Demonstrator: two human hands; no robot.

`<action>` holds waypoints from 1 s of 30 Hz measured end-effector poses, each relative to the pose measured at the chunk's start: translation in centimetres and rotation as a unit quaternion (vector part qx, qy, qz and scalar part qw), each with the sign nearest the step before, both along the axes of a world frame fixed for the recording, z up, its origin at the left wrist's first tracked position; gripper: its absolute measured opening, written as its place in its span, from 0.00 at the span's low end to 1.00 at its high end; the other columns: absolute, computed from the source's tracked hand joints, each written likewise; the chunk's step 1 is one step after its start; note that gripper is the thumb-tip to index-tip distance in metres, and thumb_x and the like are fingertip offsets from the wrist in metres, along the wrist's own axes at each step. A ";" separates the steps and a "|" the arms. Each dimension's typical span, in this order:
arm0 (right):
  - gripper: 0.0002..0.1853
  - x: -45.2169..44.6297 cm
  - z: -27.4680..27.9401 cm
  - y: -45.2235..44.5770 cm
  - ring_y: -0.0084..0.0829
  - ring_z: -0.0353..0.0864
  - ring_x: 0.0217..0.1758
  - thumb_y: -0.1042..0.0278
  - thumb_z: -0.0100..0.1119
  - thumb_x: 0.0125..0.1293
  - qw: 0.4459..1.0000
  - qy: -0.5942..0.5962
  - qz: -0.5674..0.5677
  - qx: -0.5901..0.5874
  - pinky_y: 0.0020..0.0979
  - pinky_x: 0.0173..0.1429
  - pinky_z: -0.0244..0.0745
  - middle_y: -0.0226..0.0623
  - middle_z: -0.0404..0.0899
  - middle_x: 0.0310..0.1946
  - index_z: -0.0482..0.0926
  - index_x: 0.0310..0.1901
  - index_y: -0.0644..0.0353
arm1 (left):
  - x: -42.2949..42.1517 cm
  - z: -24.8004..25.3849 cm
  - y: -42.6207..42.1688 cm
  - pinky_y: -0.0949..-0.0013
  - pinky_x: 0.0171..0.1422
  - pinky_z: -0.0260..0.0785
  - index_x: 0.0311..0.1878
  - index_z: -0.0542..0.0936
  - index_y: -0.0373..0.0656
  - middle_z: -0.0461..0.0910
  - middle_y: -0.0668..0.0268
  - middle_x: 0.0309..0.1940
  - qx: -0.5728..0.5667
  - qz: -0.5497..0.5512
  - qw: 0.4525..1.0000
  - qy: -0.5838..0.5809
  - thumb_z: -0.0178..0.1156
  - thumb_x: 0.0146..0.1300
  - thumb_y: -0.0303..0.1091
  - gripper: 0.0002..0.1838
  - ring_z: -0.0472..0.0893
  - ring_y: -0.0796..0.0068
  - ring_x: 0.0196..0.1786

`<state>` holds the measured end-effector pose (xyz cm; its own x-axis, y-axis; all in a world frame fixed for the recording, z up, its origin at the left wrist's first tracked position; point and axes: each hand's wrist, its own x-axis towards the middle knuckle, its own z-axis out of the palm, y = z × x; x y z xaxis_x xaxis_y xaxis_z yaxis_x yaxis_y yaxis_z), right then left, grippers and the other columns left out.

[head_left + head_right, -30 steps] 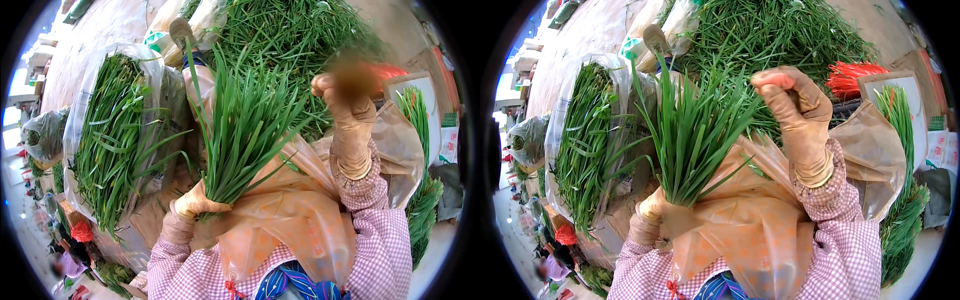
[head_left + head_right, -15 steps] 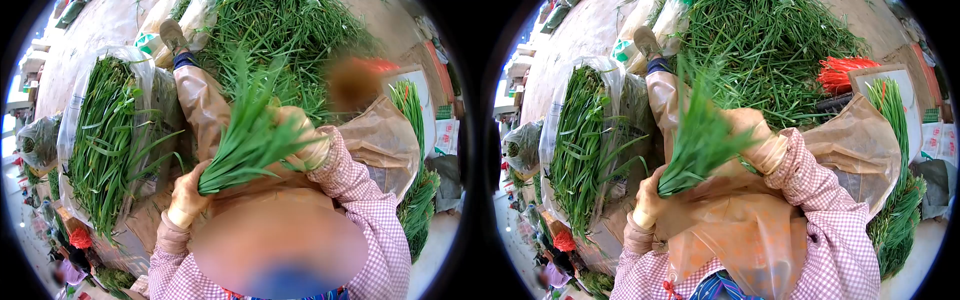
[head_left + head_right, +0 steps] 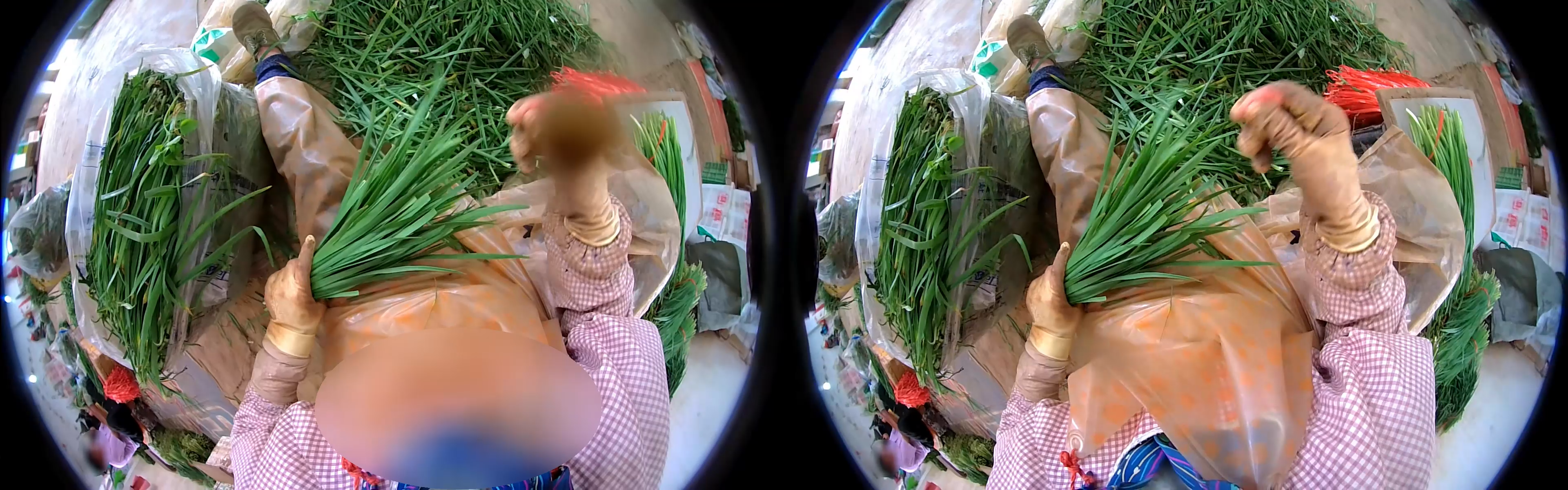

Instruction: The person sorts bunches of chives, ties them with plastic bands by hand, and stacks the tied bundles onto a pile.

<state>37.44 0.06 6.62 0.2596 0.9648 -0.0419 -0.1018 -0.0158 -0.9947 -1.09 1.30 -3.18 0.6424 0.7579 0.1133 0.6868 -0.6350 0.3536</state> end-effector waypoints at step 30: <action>0.15 -8.0 -7.3 0.2 0.48 0.72 0.27 0.57 0.53 0.70 0.952 -0.287 0.085 -0.061 0.41 0.35 0.68 0.50 0.72 0.24 0.73 0.33 0.63 | -0.5 2.2 -0.1 0.56 0.47 0.73 0.76 0.56 0.61 0.80 0.52 0.50 -0.285 0.010 0.952 -0.114 0.64 0.52 0.24 0.48 0.82 0.50 0.44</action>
<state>29.40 0.29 -0.72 0.1138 0.9920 -0.0548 0.4731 -0.1026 -0.8750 -1.62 1.18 -0.97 0.6348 0.7503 -0.1847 0.5607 -0.2828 0.7782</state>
